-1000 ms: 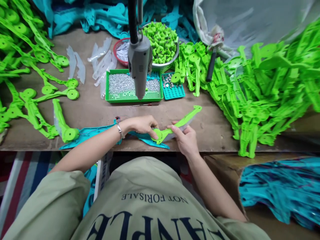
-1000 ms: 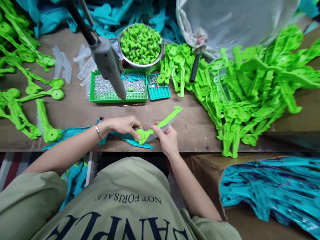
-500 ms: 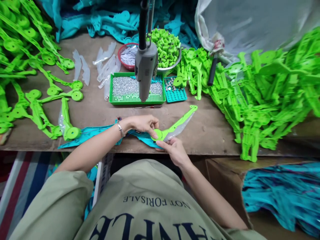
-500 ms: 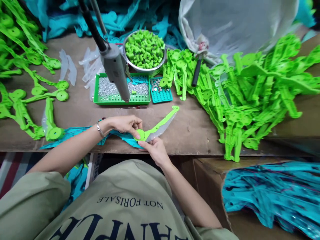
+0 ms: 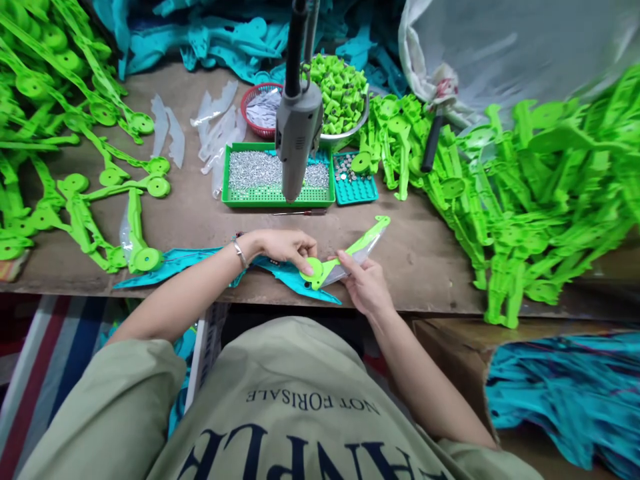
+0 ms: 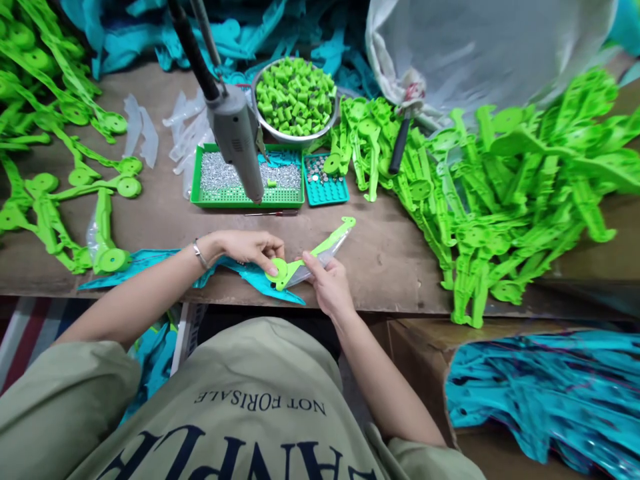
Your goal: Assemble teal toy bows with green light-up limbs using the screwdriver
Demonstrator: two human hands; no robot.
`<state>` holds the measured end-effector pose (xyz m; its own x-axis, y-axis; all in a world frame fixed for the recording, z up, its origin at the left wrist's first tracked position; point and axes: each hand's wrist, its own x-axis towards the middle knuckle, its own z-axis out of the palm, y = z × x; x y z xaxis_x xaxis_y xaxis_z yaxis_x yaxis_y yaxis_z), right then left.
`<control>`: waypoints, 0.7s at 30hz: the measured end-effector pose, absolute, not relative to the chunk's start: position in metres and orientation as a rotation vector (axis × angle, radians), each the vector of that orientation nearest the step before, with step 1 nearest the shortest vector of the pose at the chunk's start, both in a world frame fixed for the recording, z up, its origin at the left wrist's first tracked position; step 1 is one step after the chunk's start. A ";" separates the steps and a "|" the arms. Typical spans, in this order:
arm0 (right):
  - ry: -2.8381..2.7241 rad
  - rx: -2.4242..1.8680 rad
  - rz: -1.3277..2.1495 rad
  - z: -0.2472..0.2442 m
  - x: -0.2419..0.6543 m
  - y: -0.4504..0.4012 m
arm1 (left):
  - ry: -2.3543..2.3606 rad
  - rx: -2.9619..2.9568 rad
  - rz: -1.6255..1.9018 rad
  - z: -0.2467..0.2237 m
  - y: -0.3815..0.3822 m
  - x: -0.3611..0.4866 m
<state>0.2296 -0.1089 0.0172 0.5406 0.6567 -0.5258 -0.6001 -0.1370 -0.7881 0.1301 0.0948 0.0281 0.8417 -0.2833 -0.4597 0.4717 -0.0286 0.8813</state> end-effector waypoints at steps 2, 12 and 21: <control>-0.069 -1.256 1.139 0.020 0.233 -0.111 | 0.124 1.405 -0.623 0.031 0.099 0.129; -0.020 -1.130 1.168 0.013 0.236 -0.120 | 0.208 1.289 -0.597 0.063 0.124 0.130; -0.044 -1.039 1.166 0.004 0.237 -0.123 | 0.273 1.185 -0.677 0.070 0.134 0.129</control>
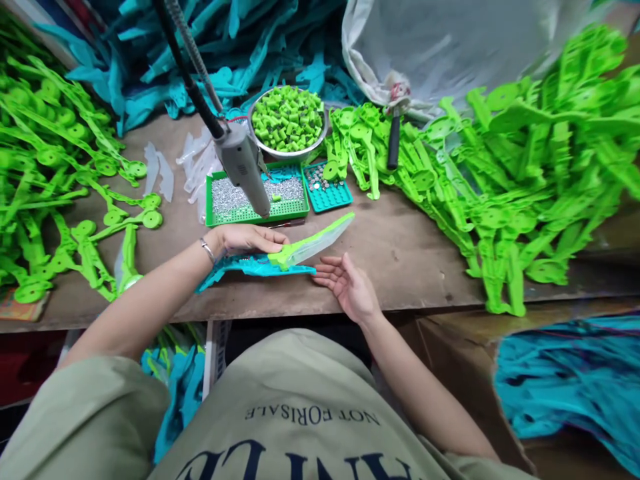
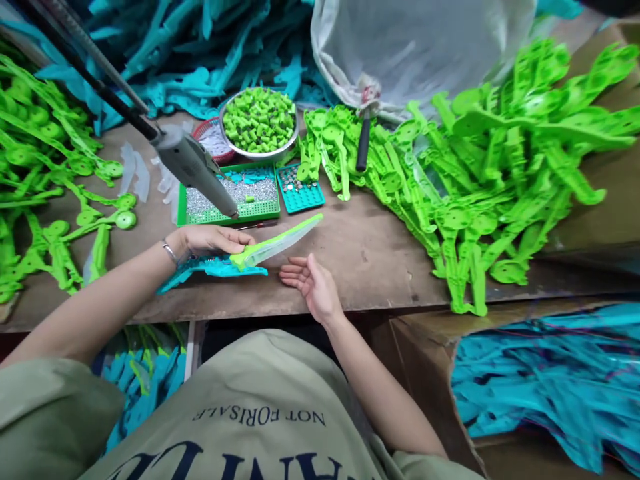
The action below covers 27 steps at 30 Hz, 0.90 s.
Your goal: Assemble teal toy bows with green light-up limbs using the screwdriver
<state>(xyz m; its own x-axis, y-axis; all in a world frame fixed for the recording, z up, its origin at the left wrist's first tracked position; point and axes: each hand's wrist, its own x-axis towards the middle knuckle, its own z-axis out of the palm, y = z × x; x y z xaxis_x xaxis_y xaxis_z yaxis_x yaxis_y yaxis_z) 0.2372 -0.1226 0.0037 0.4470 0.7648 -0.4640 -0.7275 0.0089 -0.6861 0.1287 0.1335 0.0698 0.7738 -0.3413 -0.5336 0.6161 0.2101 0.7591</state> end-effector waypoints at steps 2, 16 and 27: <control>-0.049 -1.016 1.170 0.001 0.238 -0.123 | 0.285 1.168 -0.681 0.072 0.133 0.128; -0.060 -0.962 1.182 0.004 0.241 -0.122 | 0.300 1.052 -0.721 0.073 0.132 0.119; -0.058 -0.972 1.181 0.005 0.241 -0.121 | 0.302 1.052 -0.716 0.077 0.128 0.116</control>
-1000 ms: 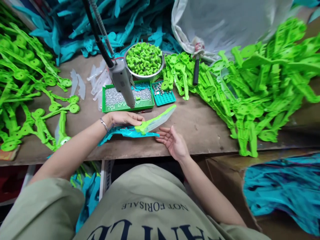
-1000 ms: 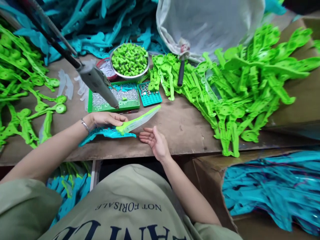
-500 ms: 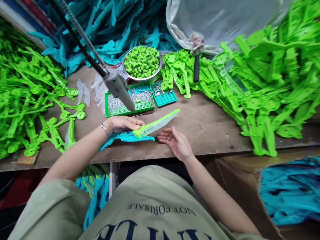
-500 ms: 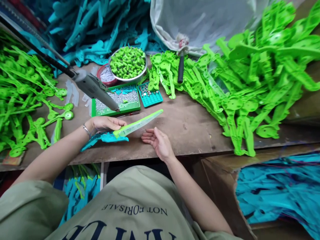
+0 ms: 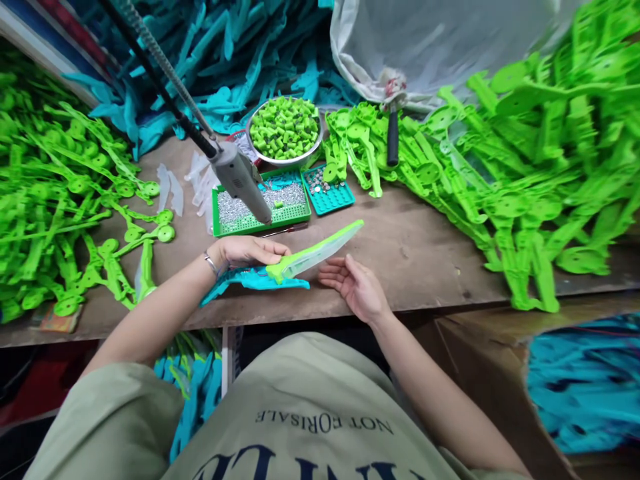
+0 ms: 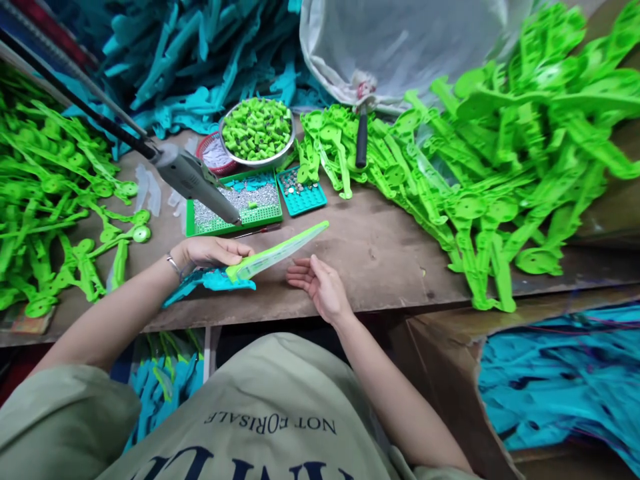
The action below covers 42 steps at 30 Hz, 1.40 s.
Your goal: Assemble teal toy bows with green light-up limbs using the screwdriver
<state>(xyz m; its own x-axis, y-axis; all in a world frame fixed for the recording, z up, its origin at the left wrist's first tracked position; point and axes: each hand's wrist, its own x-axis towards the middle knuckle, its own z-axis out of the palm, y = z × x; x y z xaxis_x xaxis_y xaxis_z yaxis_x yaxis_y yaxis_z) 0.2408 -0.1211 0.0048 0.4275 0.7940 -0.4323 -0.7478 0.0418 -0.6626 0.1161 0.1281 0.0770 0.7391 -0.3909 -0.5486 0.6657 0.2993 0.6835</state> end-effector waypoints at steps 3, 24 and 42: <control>-0.054 -0.964 1.166 0.003 0.240 -0.121 | 0.298 1.051 -0.723 0.082 0.126 0.115; -0.029 -0.931 1.175 0.003 0.240 -0.121 | 0.406 1.091 -0.726 0.094 0.125 0.111; -0.002 -0.968 1.096 0.002 0.248 -0.117 | 0.312 1.157 -0.837 0.080 0.121 0.114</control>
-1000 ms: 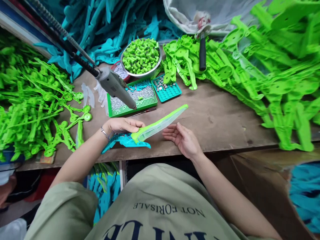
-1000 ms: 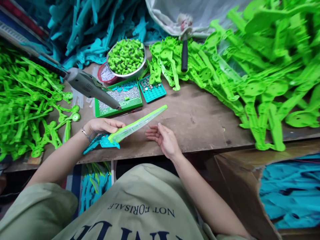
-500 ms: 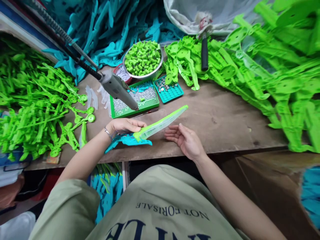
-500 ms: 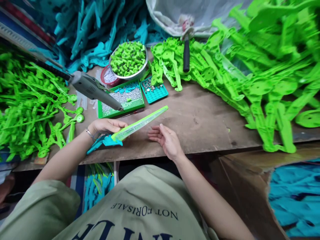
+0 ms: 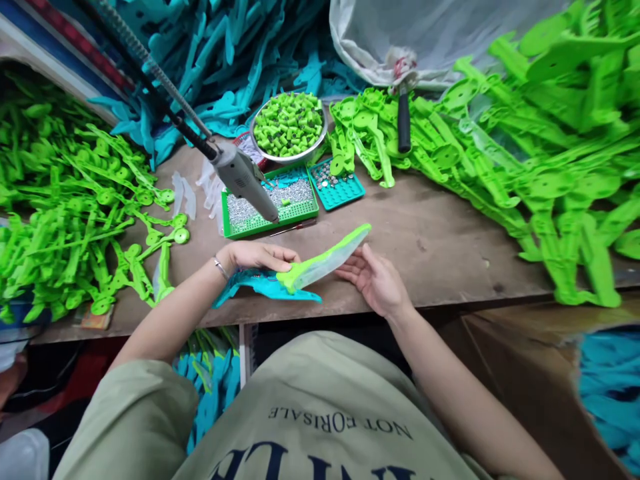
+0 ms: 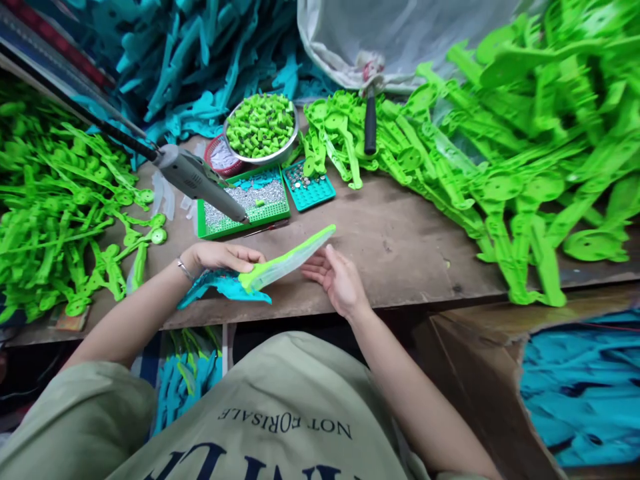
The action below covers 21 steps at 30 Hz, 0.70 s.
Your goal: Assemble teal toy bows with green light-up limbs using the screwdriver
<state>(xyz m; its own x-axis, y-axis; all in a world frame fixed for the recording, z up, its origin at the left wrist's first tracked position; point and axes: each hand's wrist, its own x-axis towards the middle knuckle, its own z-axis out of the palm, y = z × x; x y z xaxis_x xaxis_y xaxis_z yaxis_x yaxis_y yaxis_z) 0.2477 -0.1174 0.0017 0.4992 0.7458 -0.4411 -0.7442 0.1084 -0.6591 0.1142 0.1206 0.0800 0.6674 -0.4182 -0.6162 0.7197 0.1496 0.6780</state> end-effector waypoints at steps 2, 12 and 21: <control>0.006 -1.002 1.027 0.001 0.260 -0.115 | 0.253 1.230 -0.874 0.074 0.117 0.116; -0.209 -1.484 0.613 0.014 0.309 -0.100 | 0.173 1.826 -0.691 0.052 0.110 0.112; -1.074 -1.498 0.409 0.068 0.276 -0.016 | 0.395 2.413 -0.291 0.067 0.068 0.088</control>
<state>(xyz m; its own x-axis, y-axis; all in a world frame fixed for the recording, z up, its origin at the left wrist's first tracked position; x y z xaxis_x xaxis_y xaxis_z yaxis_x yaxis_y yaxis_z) 0.2758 -0.0164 0.0685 0.5138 0.7981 0.3147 0.3863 0.1124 -0.9155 0.0881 0.0678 0.0675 0.9293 0.2052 -0.3070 0.3539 -0.7323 0.5818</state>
